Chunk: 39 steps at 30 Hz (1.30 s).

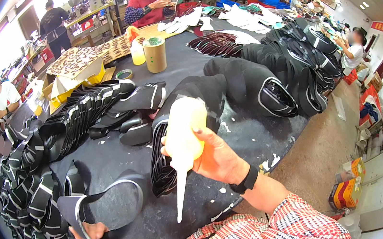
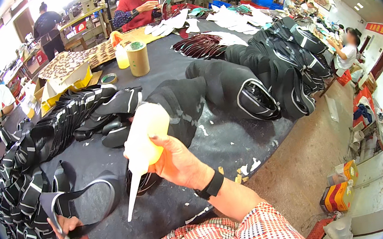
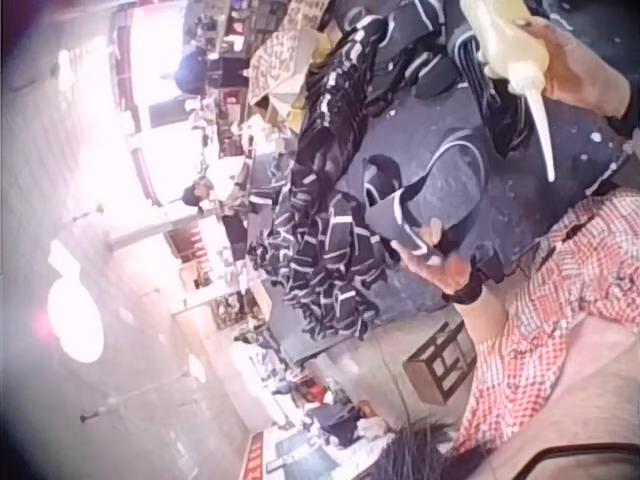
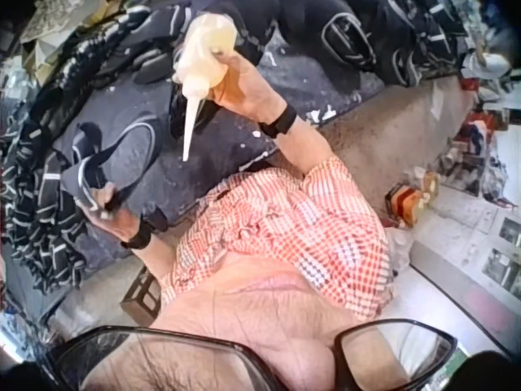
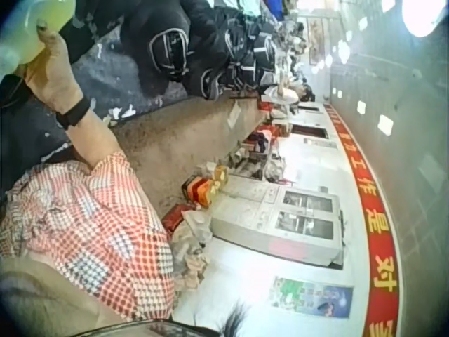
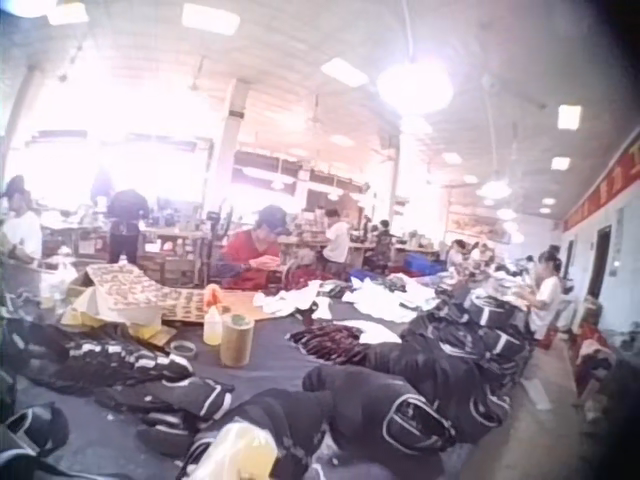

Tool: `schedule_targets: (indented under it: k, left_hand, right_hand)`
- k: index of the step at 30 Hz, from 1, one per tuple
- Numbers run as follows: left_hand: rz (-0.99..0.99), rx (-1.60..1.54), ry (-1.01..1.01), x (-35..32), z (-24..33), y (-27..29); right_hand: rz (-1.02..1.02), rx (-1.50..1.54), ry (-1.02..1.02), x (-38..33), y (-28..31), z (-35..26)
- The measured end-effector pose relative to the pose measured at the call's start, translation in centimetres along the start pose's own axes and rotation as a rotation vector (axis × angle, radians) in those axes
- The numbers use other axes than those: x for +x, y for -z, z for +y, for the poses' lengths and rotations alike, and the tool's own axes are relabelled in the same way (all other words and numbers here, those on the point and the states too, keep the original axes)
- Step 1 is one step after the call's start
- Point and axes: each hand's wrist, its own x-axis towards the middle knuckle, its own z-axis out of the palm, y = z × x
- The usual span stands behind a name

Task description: Applying glue or sealant to shoe components using a squeeze bottle in a factory setting.

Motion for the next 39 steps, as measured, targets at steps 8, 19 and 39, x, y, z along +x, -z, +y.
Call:
schedule_targets:
  k: [8,19,39]
  left_hand:
    - [-0.078,0.253,0.22,0.8,-1.2,1.6]
    - [-0.11,0.26,0.314,-0.2,0.2,-0.6]
    - [0.271,-0.356,0.219,-1.4,-1.6,-0.4]
  right_hand:
    - [0.138,-0.175,-0.02,-0.5,2.2,1.8]
    - [0.039,-0.485,0.307,4.3,-3.3,1.1]
    - [0.088,0.117,-0.239,3.1,-2.6,5.8]
